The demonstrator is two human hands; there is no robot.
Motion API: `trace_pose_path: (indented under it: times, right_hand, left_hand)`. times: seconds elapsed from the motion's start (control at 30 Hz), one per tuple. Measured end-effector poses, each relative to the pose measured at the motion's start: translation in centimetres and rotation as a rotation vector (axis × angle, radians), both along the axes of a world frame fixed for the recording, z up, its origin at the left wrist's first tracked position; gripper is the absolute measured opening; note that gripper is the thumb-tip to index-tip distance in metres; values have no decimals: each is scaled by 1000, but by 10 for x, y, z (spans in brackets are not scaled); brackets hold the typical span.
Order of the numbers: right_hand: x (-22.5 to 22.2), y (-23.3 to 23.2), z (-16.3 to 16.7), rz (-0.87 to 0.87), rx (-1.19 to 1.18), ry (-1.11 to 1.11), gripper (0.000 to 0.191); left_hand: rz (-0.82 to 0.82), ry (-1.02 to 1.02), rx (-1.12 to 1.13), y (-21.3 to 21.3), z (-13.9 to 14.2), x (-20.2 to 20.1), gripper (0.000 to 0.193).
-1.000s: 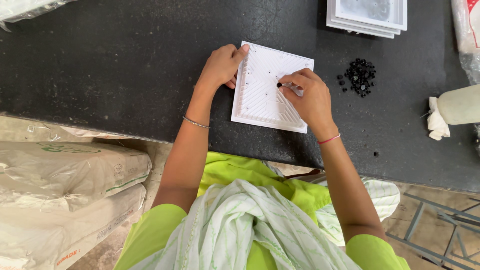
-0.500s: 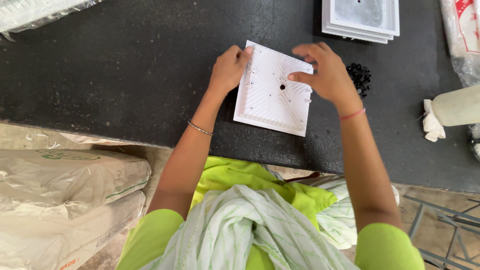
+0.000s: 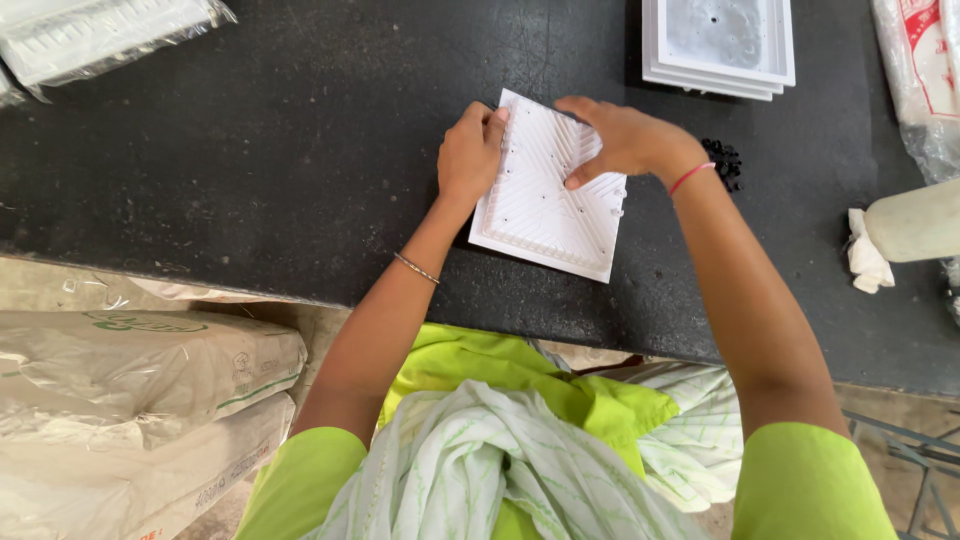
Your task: The person picks small black clips from the table and inserts them into holes around a white square light diffuser panel, then places the panel into a white frame base and stacks the assembled panels. They wrap a panel in clear plastic film and place it into a plastic bag under the table.
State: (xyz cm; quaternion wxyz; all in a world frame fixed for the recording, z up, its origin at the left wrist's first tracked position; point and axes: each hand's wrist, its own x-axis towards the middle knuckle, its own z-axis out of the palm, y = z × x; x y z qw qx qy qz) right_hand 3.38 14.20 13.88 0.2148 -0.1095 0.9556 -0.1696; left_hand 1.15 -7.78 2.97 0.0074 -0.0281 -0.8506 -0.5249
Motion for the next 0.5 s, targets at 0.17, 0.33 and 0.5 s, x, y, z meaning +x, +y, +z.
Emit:
trace_pose_path:
  times: [0.17, 0.33, 0.5]
  right_hand:
    - [2, -8, 0, -24, 33, 38, 112]
    - [6, -11, 1, -104, 62, 32, 116]
    - [7, -15, -1, -159, 65, 15, 120]
  left_hand:
    - [56, 113, -23, 3, 2, 0, 33]
    - [48, 131, -17, 6, 6, 0, 33]
    - [36, 99, 32, 5, 6, 5, 33]
